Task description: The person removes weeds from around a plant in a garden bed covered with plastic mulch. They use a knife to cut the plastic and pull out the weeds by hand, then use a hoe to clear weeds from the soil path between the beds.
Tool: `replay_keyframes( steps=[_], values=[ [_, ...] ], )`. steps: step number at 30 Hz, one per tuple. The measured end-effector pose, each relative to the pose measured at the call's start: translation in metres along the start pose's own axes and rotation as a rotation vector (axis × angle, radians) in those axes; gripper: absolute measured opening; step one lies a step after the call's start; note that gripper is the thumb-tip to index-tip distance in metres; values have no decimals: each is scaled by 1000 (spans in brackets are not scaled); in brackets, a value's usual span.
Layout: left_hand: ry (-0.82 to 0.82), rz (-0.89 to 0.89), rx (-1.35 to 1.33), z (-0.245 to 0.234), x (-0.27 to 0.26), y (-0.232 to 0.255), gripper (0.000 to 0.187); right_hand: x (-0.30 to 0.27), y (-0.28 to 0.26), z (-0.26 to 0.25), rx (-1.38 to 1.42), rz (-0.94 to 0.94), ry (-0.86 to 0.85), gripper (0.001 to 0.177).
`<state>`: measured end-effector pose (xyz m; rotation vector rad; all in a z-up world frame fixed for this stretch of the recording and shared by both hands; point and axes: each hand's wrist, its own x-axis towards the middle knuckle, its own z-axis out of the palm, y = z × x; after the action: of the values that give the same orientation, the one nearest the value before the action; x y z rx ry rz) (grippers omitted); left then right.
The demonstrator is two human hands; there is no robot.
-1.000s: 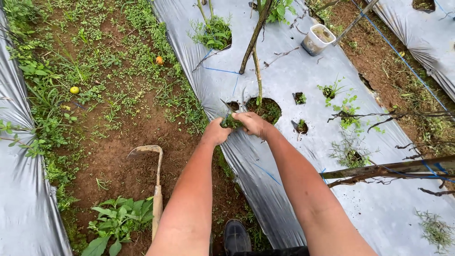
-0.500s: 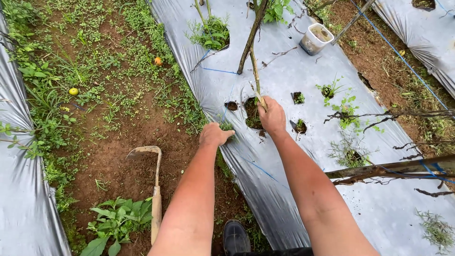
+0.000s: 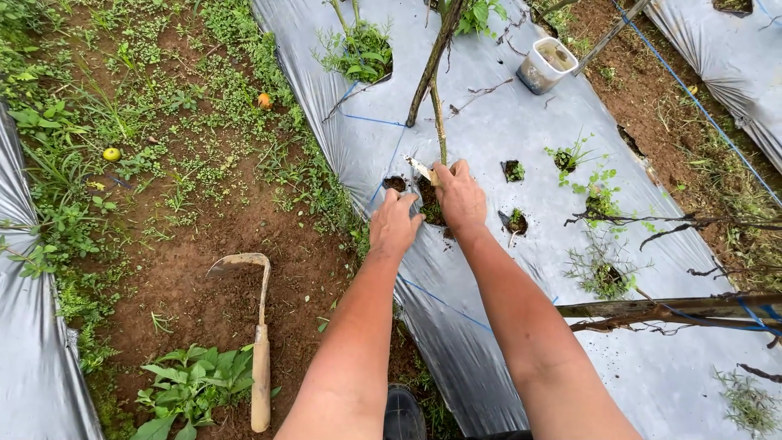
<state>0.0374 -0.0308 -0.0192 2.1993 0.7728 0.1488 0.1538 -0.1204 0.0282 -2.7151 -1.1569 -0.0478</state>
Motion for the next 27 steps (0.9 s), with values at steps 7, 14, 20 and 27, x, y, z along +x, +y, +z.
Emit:
replay_keyframes(
  steps=[7, 14, 20, 27],
  values=[
    [-23, -26, 56, 40, 17, 3, 33, 7, 13, 23, -34, -23, 14, 16],
    [11, -69, 77, 66, 38, -9, 20, 15, 47, 43, 186, 46, -19, 18],
    [21, -119, -74, 72, 34, -11, 15, 7, 57, 19, 491, 76, 174, 8],
    [42, -228, -194, 50, 19, 6, 18, 7, 77, 24, 427, 186, 189, 15]
  ],
)
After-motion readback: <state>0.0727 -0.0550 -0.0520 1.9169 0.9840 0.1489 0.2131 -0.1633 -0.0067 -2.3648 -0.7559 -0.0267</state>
